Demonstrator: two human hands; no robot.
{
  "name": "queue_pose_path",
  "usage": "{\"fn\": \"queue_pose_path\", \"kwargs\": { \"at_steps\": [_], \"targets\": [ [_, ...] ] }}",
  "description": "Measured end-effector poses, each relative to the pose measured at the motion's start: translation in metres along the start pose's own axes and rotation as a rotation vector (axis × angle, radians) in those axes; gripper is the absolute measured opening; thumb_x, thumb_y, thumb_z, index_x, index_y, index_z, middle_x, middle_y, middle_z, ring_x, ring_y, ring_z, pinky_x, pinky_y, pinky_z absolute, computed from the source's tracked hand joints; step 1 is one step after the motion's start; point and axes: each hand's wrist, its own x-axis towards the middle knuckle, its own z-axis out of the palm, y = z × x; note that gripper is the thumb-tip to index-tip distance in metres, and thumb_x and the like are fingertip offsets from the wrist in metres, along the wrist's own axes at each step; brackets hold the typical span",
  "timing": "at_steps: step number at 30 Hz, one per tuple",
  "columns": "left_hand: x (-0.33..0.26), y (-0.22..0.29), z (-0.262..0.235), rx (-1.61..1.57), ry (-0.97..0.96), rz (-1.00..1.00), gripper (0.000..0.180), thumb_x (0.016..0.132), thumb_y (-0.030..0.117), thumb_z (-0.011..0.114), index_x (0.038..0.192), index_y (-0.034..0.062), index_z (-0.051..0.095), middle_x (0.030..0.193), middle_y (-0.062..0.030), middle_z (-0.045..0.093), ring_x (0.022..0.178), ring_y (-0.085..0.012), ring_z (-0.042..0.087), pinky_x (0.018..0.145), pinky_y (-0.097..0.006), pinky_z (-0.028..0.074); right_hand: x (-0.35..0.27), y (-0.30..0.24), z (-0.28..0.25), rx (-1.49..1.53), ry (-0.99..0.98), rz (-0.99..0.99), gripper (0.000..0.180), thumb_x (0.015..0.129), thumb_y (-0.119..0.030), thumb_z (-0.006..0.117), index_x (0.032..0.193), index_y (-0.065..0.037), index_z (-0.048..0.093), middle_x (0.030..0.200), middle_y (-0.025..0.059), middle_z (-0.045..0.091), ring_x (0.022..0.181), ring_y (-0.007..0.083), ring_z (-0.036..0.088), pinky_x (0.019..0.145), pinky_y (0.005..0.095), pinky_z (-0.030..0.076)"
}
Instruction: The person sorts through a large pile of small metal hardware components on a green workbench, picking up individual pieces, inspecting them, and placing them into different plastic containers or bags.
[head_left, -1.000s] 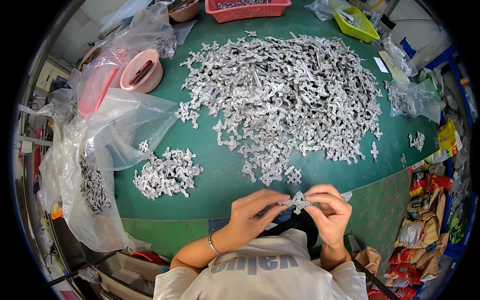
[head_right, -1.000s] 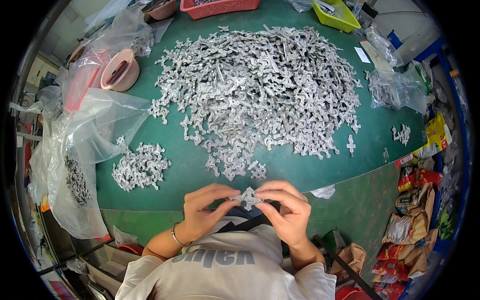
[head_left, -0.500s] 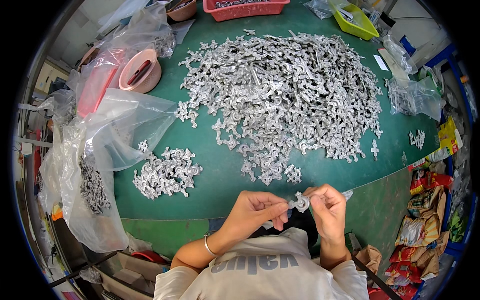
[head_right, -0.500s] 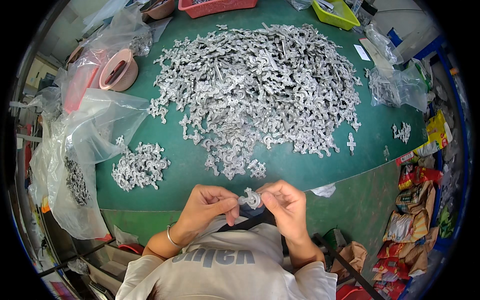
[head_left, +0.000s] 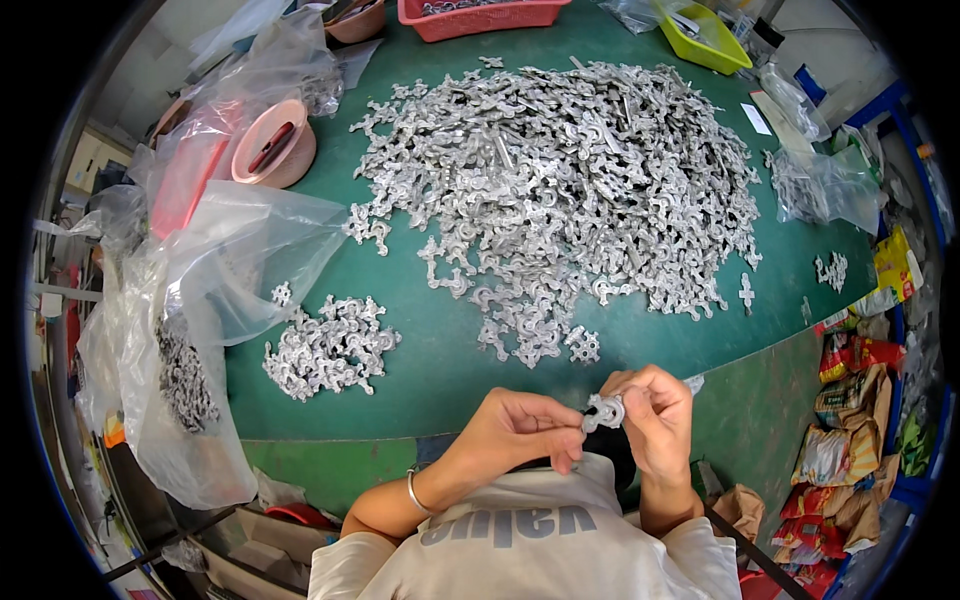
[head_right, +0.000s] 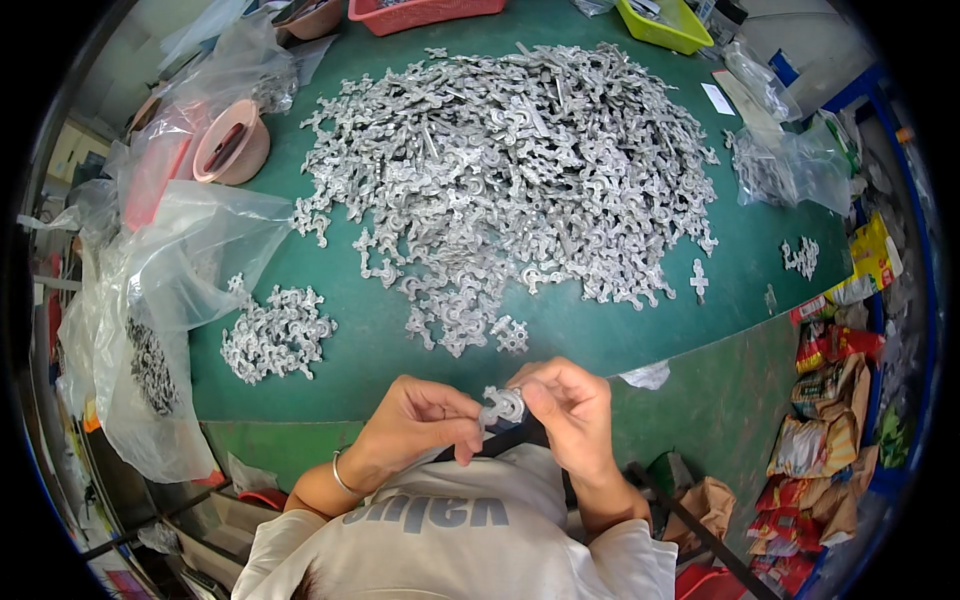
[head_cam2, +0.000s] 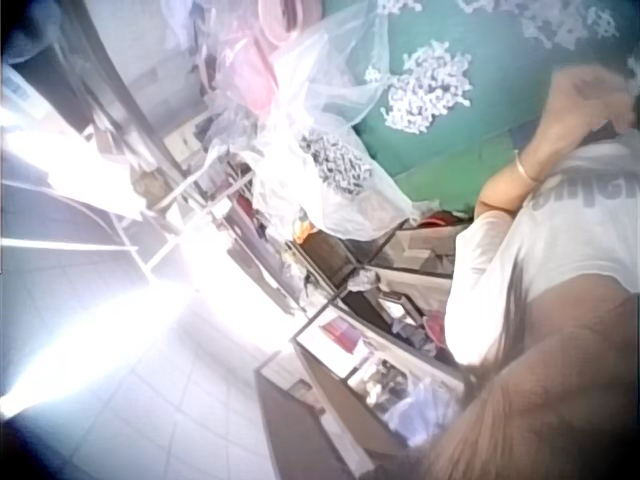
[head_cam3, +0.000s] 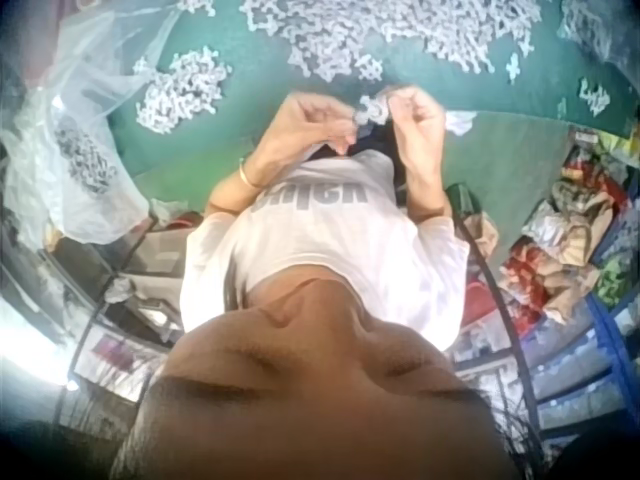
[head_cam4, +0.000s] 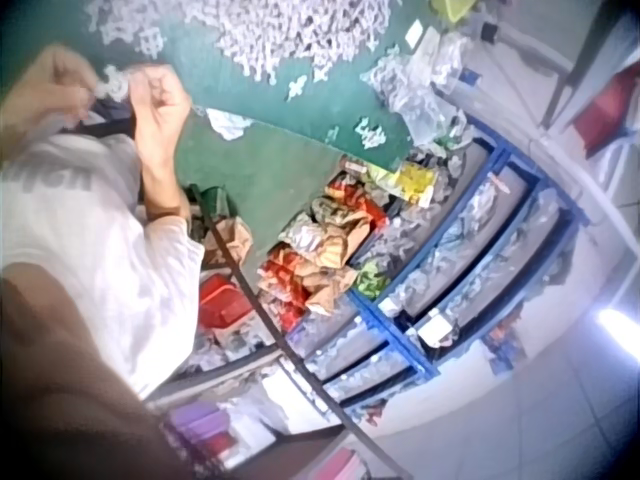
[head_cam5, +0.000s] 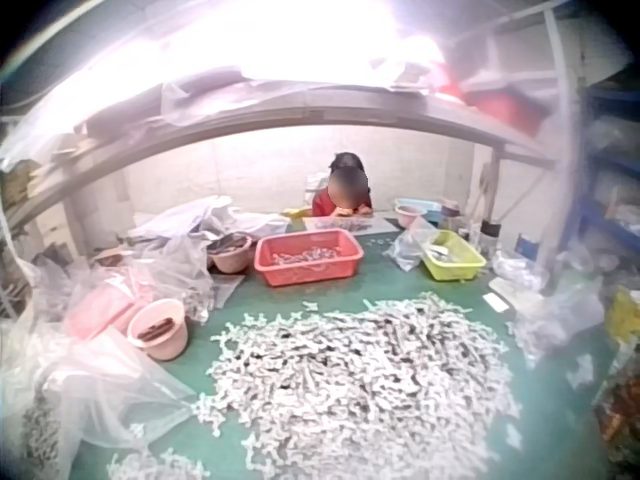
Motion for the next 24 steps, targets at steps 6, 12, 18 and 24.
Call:
{"fn": "queue_pose_path", "kwargs": {
  "at_steps": [6, 12, 18, 24],
  "targets": [
    [-0.001, 0.005, 0.008, 0.053, -0.102, -0.030, 0.014, 0.072, -0.005, 0.066, 0.084, -0.0060, 0.060, 0.076, -0.0148, 0.063, 0.063, -0.0177, 0.062, 0.059, -0.025, 0.050, 0.002, -0.005, 0.004, 0.053, -0.048, 0.060, 0.011, 0.087, -0.005, 0.051, 0.080, 0.003, 0.054, 0.078, 0.0092, 0.058, 0.071, 0.0121, 0.052, 0.064, 0.0238, 0.040],
    [0.000, -0.001, 0.010, 0.030, -0.159, -0.006, 0.015, 0.071, -0.007, 0.066, 0.085, -0.0057, 0.059, 0.079, -0.0154, 0.063, 0.066, -0.0187, 0.063, 0.061, -0.027, 0.051, 0.003, -0.011, 0.005, 0.044, -0.105, 0.056, 0.010, 0.086, -0.003, 0.050, 0.081, 0.004, 0.055, 0.076, 0.0089, 0.057, 0.069, 0.0116, 0.051, 0.062, 0.0234, 0.039],
    [0.000, -0.004, 0.007, 0.061, -0.193, 0.027, 0.020, 0.071, -0.008, 0.065, 0.089, -0.0072, 0.058, 0.082, -0.0165, 0.063, 0.071, -0.0206, 0.063, 0.064, -0.031, 0.054, 0.005, -0.014, 0.015, -0.057, -0.006, 0.051, 0.020, 0.085, -0.011, 0.051, 0.069, 0.002, 0.051, 0.062, 0.0126, 0.054, 0.054, 0.0176, 0.045, 0.053, 0.0302, 0.034],
    [0.000, -0.005, 0.007, 0.074, -0.204, 0.005, 0.021, 0.071, -0.009, 0.065, 0.091, -0.0075, 0.058, 0.085, -0.0161, 0.063, 0.074, -0.0194, 0.063, 0.065, -0.031, 0.054, 0.005, -0.014, 0.017, -0.061, -0.018, 0.034, 0.020, 0.084, -0.010, 0.051, 0.068, 0.001, 0.051, 0.061, 0.0115, 0.053, 0.054, 0.0176, 0.045, 0.053, 0.0305, 0.034]
  ]
}}
